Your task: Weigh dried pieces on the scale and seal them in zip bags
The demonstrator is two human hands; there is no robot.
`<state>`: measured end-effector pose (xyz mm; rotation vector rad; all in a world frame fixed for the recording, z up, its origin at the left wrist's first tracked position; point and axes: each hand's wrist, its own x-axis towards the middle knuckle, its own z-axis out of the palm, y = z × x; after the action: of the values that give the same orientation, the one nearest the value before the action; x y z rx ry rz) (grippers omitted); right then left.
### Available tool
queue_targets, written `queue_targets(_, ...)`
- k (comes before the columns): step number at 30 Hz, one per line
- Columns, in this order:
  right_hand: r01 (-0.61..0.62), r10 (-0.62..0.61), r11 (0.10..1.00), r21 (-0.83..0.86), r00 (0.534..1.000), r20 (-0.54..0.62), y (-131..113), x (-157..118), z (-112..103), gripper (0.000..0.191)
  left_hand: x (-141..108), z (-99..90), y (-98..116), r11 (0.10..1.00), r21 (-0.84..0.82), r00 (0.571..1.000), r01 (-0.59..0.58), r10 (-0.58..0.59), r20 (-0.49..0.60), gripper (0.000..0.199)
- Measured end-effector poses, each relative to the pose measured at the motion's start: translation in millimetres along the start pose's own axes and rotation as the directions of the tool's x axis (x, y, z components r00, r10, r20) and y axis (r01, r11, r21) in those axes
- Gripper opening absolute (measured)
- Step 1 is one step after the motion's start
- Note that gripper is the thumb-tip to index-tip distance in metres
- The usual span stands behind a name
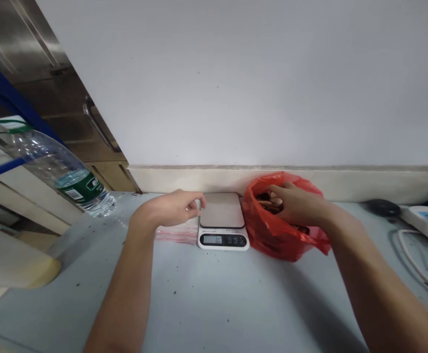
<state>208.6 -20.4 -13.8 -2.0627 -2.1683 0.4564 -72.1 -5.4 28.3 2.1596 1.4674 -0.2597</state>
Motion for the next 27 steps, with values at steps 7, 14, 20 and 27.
queue_targets(7,-0.109,0.109,0.994,-0.011,0.99,0.091,-11,-6,-3,0.051,-11,2.0,4,0.999,0.033,1.0,-0.02,0.019,0.025,0.024)
queue_targets(14,-0.11,0.108,0.994,0.013,0.989,0.098,-11,-7,-4,0.036,-7,1.3,-2,0.996,0.092,1.0,-0.006,0.006,0.01,0.026)
queue_targets(20,-0.045,0.038,0.996,0.079,0.995,0.089,-2,-6,-4,0.006,-1,-2.1,-4,0.998,0.068,1.0,-0.007,0.006,0.015,0.029)
queue_targets(27,0.038,-0.059,0.984,0.174,0.991,0.116,10,0,-13,0.013,0,-3.1,-12,0.996,0.09,1.0,-0.022,0.023,-0.004,0.036)
